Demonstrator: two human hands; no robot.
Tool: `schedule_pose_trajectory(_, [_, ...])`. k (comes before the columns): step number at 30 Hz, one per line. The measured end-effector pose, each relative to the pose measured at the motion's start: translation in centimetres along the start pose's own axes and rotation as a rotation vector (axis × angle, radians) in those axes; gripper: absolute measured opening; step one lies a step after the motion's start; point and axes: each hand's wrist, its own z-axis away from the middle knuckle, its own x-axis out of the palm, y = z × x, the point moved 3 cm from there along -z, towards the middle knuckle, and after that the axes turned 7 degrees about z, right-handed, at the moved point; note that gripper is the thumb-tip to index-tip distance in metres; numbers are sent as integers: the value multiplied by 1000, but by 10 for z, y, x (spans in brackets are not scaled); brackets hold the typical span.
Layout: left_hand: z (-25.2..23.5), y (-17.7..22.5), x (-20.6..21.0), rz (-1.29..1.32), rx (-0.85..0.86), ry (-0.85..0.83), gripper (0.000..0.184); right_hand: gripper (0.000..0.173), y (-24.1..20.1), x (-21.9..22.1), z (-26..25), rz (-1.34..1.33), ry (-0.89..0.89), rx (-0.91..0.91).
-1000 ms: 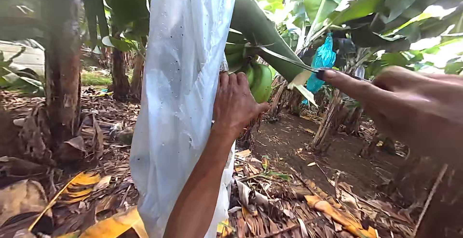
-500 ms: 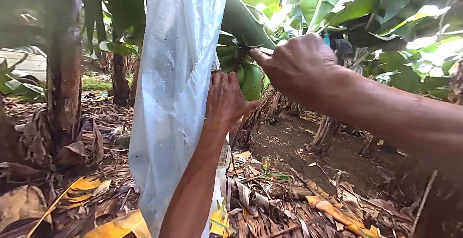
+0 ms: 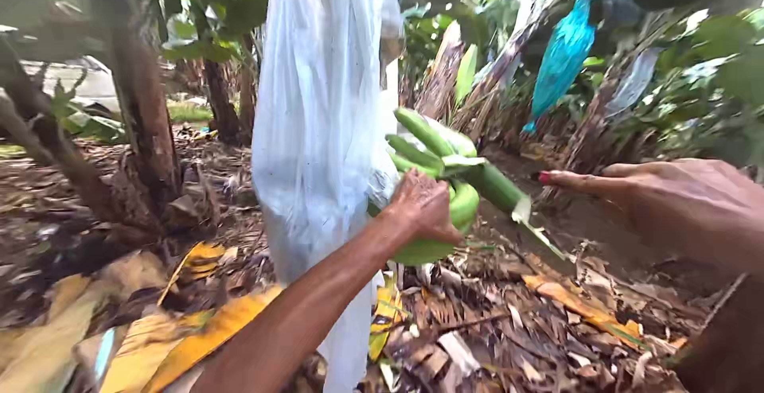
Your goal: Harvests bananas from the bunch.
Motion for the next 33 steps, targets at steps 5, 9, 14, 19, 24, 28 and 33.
schedule_pose_trajectory(5, [6, 26, 188, 214, 17, -678, 87, 38, -11, 191, -23, -494, -672, -206])
schedule_pose_trajectory(9, [77, 42, 355, 408, 41, -1005, 91, 33, -82, 360, 15, -792, -921, -301])
schedule_pose_trajectory(14, [178, 78, 467, 572, -76, -1220, 91, 21, -182, 461, 34, -842, -1158, -445])
schedule_pose_trajectory(19, [231, 96, 470, 629, -274, -1242, 95, 24, -178, 433, 16, -816, -1034, -468])
schedule_pose_trajectory(24, [244, 113, 473, 580, -402, -1199, 90, 31, -92, 460, 12, -891, -731, -61])
schedule_pose_trajectory(28, [242, 96, 469, 615, -581, -1133, 86, 33, -137, 553, 171, -1685, -798, 873])
schedule_pose_trajectory(33, [250, 77, 460, 671, -718, -1091, 83, 40, -327, 568, 315, -1991, -926, 1680])
